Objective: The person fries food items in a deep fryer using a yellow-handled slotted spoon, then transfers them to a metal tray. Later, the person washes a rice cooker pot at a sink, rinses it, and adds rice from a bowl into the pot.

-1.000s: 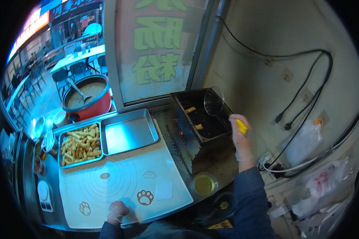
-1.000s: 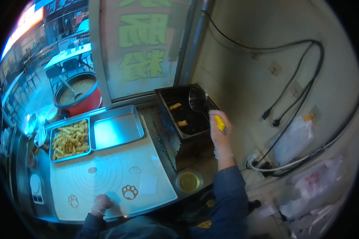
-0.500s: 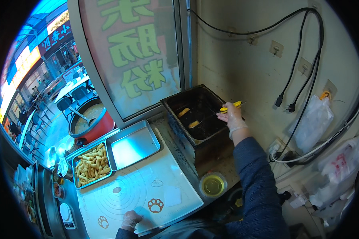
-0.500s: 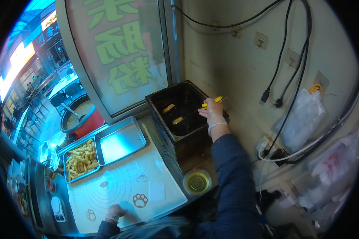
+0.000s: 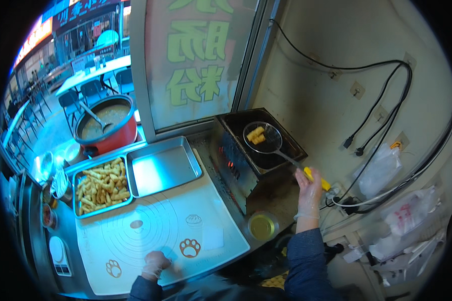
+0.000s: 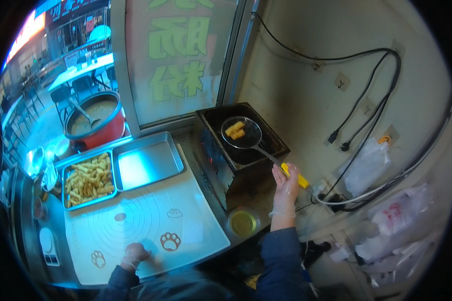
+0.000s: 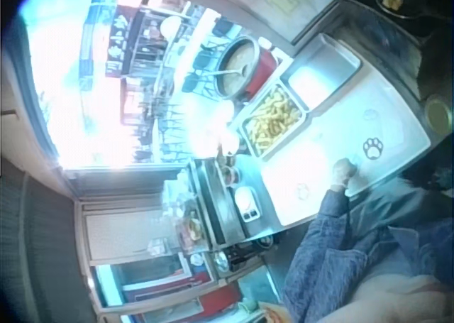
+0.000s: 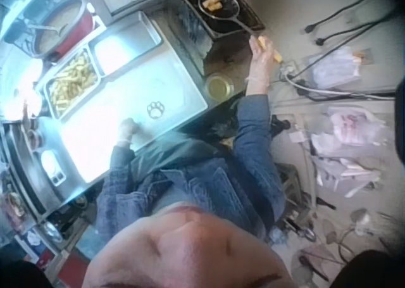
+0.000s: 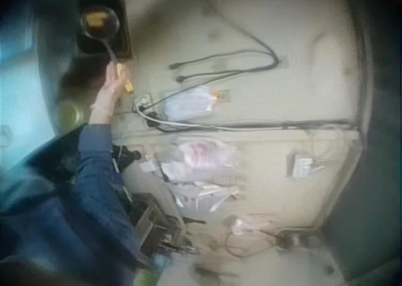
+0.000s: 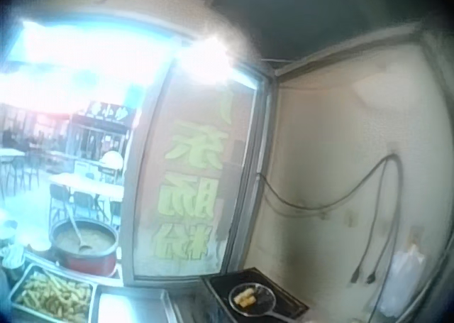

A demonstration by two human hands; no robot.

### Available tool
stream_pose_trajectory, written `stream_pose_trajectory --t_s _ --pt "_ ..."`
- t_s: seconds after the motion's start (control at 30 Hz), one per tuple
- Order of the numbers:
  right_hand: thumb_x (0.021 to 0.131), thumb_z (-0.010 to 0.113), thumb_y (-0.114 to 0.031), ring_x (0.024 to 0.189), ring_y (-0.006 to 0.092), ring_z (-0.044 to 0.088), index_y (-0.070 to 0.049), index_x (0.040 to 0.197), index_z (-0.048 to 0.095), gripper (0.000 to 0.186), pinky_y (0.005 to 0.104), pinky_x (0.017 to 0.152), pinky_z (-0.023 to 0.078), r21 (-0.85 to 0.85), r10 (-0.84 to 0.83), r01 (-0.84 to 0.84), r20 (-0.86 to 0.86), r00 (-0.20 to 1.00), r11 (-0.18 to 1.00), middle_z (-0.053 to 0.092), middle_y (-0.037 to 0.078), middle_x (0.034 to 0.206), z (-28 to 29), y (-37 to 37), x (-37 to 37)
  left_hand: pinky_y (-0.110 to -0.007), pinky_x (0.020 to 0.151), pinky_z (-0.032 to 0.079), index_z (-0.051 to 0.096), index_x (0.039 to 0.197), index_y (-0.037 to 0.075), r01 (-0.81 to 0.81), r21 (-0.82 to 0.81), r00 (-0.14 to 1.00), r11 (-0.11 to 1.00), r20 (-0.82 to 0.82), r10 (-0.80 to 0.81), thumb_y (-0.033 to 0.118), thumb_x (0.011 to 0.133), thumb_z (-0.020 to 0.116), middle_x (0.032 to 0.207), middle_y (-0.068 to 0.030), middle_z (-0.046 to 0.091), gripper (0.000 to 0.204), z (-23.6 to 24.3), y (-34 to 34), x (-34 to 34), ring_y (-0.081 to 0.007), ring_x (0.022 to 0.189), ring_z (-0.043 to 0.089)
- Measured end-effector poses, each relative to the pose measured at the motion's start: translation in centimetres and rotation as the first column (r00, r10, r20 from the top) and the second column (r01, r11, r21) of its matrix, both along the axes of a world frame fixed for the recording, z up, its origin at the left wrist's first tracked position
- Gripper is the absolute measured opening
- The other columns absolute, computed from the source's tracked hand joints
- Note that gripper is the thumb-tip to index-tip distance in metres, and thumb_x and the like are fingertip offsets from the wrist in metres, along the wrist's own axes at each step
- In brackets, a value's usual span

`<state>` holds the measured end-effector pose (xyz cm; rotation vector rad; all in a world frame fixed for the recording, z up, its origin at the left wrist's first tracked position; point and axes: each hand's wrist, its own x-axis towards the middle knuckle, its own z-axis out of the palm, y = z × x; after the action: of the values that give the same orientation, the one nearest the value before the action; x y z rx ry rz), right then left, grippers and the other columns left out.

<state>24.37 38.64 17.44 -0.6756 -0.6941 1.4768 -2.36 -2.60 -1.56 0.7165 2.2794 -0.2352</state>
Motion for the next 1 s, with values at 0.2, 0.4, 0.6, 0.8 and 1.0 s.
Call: stream_pose_trajectory --t_s 0.2,0.4,0.6,0.8,1.0 --pt "0.088 0.058 -0.021 0.107 0.0339 0.057 0.002 0.116 0.046 0.039 0.0397 0.099 0.045 -0.023 -0.013 0.012 -0.030 0.999 1.000 0.050 0.019 0.114 2.3 -1.3 0.2 -0.039 0.087 0.049 0.067 0.107 0.004 -0.060 0.155 0.997 0.986 0.056 0.052 0.052 0.080 0.060 0.105 -0.0195 0.066 0.055 0.5 -2.4 -0.4 -0.0337 0.101 0.063" --pt "0.090 0.057 -0.027 0.112 0.0333 0.055 0.003 0.122 0.045 0.045 0.0389 0.102 0.044 0.065 -0.050 0.045 0.071 0.996 0.997 0.051 0.021 0.119 0.3 -0.2 1.7 -0.039 0.087 0.049 0.061 0.114 -0.004 -0.332 0.807 0.873 0.488 0.067 0.483 0.032 0.082 0.063 0.104 -0.0278 0.063 0.049 0.4 -9.6 0.3 -0.0354 0.101 0.063" --pt "0.091 0.056 -0.030 0.113 0.0332 0.055 0.000 0.123 0.048 0.044 0.0380 0.101 0.045 -0.009 -0.086 0.088 0.141 0.986 0.996 0.052 0.021 0.121 1.7 -0.9 0.1 -0.026 0.075 0.050 0.061 0.116 -0.002 -0.608 0.715 0.518 -0.344 0.686 0.511 0.021 0.089 0.056 0.102 -0.0085 0.068 0.036 5.8 -19.4 2.8 -0.0155 0.089 0.065" --pt "0.094 0.053 -0.026 0.110 0.0310 0.057 0.000 0.119 0.050 0.037 0.0368 0.097 0.048 0.343 0.059 -0.175 0.322 0.945 0.923 0.051 0.016 0.121 5.3 -7.7 -4.8 -0.025 0.074 0.048 0.060 0.112 -0.003 -0.595 0.469 0.264 -0.653 0.881 0.392 0.021 0.091 0.053 0.099 -0.0102 0.068 0.033 9.4 -26.0 4.4 -0.0170 0.089 0.065" --pt "0.092 0.057 -0.024 0.097 0.0279 0.061 -0.002 0.109 0.053 0.028 0.0398 0.088 0.052 0.125 0.441 -0.481 0.254 0.861 0.868 0.056 0.012 0.102 -0.3 -17.8 -18.2 -0.024 0.072 0.049 0.061 0.109 -0.002 -0.649 0.362 0.208 -0.669 0.931 0.301 0.018 0.091 0.051 0.098 -0.0121 0.068 0.029 8.8 -29.3 1.4 -0.0178 0.086 0.066"
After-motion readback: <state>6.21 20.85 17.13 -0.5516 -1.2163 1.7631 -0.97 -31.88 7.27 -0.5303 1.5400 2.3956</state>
